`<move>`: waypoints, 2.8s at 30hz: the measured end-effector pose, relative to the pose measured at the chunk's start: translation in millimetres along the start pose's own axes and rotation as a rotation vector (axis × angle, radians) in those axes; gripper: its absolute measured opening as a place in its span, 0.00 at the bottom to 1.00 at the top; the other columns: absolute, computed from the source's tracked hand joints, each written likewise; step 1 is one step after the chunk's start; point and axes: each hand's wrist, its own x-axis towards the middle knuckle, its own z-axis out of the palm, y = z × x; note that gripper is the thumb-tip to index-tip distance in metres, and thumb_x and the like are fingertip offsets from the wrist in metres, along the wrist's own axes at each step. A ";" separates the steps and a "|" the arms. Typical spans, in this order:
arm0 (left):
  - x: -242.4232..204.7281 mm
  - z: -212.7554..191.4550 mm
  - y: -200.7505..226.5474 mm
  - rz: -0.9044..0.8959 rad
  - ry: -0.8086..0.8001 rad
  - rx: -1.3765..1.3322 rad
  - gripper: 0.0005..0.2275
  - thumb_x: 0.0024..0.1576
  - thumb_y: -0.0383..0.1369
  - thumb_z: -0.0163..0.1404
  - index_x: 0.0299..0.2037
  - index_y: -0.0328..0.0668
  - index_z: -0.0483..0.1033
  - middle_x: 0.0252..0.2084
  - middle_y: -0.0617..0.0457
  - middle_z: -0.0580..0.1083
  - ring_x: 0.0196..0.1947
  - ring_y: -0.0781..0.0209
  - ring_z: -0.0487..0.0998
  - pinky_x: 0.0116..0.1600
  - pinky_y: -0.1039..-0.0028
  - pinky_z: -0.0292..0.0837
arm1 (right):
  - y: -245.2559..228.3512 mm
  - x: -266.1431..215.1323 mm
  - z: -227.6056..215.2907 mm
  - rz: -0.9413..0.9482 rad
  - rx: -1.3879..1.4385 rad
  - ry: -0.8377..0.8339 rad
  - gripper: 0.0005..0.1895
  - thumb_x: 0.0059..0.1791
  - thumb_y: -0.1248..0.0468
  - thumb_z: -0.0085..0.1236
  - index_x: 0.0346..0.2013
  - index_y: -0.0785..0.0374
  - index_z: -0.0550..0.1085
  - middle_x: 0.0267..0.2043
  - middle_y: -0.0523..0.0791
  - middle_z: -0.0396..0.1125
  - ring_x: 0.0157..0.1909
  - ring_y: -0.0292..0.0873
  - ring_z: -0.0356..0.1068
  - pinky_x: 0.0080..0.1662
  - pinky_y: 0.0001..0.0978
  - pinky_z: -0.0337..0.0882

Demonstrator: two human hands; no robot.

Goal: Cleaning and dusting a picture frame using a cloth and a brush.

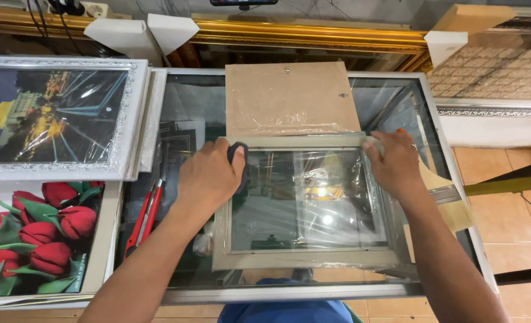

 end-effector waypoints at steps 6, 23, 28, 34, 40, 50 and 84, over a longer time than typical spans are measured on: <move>4.7 62.2 27.8 0.020 -0.030 0.194 0.15 0.64 0.43 0.39 0.42 0.39 0.70 0.33 0.42 0.74 0.27 0.35 0.83 0.33 0.50 0.79 | 15.6 -7.0 22.2 0.098 0.424 0.172 0.19 0.59 0.59 0.44 0.59 0.59 0.78 0.52 0.58 0.68 0.63 0.63 0.64 0.66 0.51 0.60; 28.6 127.0 173.3 0.271 -0.128 -0.167 0.17 0.60 0.43 0.42 0.45 0.36 0.75 0.37 0.40 0.74 0.32 0.34 0.83 0.35 0.48 0.77 | 29.8 0.0 32.6 0.073 0.204 0.113 0.21 0.54 0.57 0.59 0.63 0.46 0.77 0.49 0.51 0.68 0.51 0.55 0.71 0.54 0.49 0.72; 20.4 57.0 56.8 0.076 -0.280 0.024 0.21 0.59 0.49 0.44 0.49 0.40 0.78 0.37 0.36 0.80 0.38 0.36 0.85 0.38 0.50 0.78 | 41.1 10.2 44.5 0.077 0.114 0.091 0.20 0.55 0.53 0.57 0.62 0.43 0.77 0.45 0.50 0.67 0.51 0.60 0.71 0.54 0.55 0.71; 2.9 26.3 21.8 0.040 -0.118 0.215 0.18 0.60 0.48 0.45 0.43 0.39 0.74 0.35 0.39 0.79 0.34 0.38 0.84 0.39 0.54 0.80 | 48.8 10.8 54.3 0.095 0.104 0.079 0.17 0.55 0.53 0.56 0.59 0.41 0.77 0.36 0.44 0.66 0.49 0.55 0.71 0.57 0.56 0.67; 13.2 68.6 84.4 0.106 -0.307 -0.042 0.19 0.56 0.39 0.42 0.51 0.32 0.66 0.46 0.35 0.73 0.38 0.26 0.82 0.42 0.44 0.78 | 48.0 14.0 54.8 0.097 0.154 0.114 0.16 0.54 0.55 0.57 0.58 0.42 0.77 0.34 0.43 0.63 0.47 0.54 0.70 0.56 0.55 0.67; 69.3 123.6 212.0 0.451 -0.362 -0.168 0.15 0.51 0.33 0.45 0.44 0.42 0.81 0.44 0.39 0.76 0.43 0.33 0.83 0.46 0.47 0.78 | 46.7 5.7 44.1 0.045 0.272 0.060 0.19 0.57 0.57 0.48 0.62 0.42 0.74 0.40 0.51 0.65 0.51 0.61 0.68 0.58 0.58 0.67; -17.4 110.4 98.1 0.973 -0.349 -0.001 0.11 0.48 0.35 0.59 0.36 0.77 0.83 0.40 0.56 0.73 0.46 0.45 0.75 0.46 0.51 0.76 | 29.1 3.4 37.1 0.086 0.193 0.105 0.18 0.59 0.49 0.49 0.60 0.47 0.77 0.42 0.52 0.69 0.53 0.60 0.70 0.58 0.55 0.68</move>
